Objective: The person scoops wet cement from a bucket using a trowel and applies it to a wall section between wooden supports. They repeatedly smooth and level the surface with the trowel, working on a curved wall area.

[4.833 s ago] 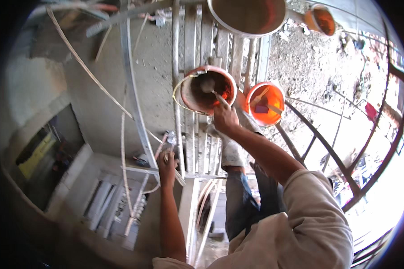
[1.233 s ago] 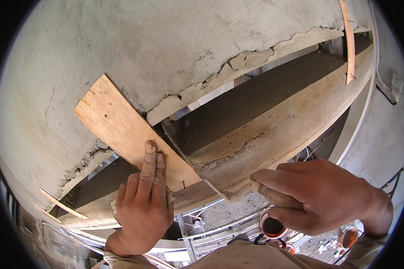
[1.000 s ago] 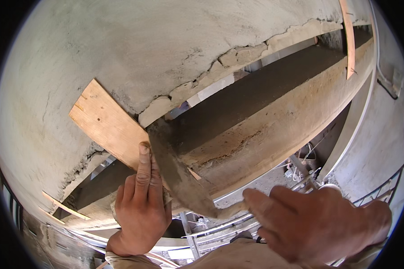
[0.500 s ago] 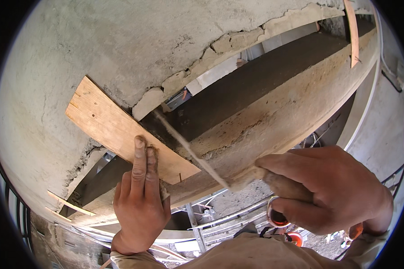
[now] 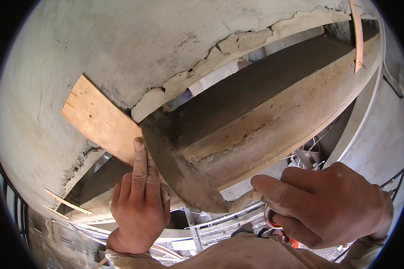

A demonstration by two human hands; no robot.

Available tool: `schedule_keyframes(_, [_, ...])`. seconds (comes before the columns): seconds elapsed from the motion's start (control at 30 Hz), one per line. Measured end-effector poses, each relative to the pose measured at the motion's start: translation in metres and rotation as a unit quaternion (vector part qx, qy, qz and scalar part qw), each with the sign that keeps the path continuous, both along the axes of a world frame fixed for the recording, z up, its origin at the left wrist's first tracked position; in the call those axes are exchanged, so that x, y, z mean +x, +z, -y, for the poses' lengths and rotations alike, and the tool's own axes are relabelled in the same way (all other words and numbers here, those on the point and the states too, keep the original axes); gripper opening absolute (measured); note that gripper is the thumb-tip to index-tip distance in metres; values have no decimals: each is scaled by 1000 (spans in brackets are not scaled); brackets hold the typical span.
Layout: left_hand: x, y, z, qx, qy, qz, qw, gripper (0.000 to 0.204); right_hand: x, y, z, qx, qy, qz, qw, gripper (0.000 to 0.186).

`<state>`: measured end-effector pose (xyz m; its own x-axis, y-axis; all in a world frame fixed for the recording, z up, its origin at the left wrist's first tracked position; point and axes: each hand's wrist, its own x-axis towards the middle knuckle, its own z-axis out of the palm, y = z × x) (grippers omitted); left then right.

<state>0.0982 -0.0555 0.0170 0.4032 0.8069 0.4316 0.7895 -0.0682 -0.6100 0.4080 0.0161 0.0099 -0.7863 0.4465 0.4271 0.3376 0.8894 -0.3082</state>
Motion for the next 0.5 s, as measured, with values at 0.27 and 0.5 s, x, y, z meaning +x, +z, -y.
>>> schedule_keyframes(0.27, [1,-9,2,19,2,44,999,56,18,-10,4,-30,-6,-72,997,48])
schedule_keyframes(0.5, [4,-10,-3,35,-15,60,997,58,26,-11,3,-223,45,-106,968,57])
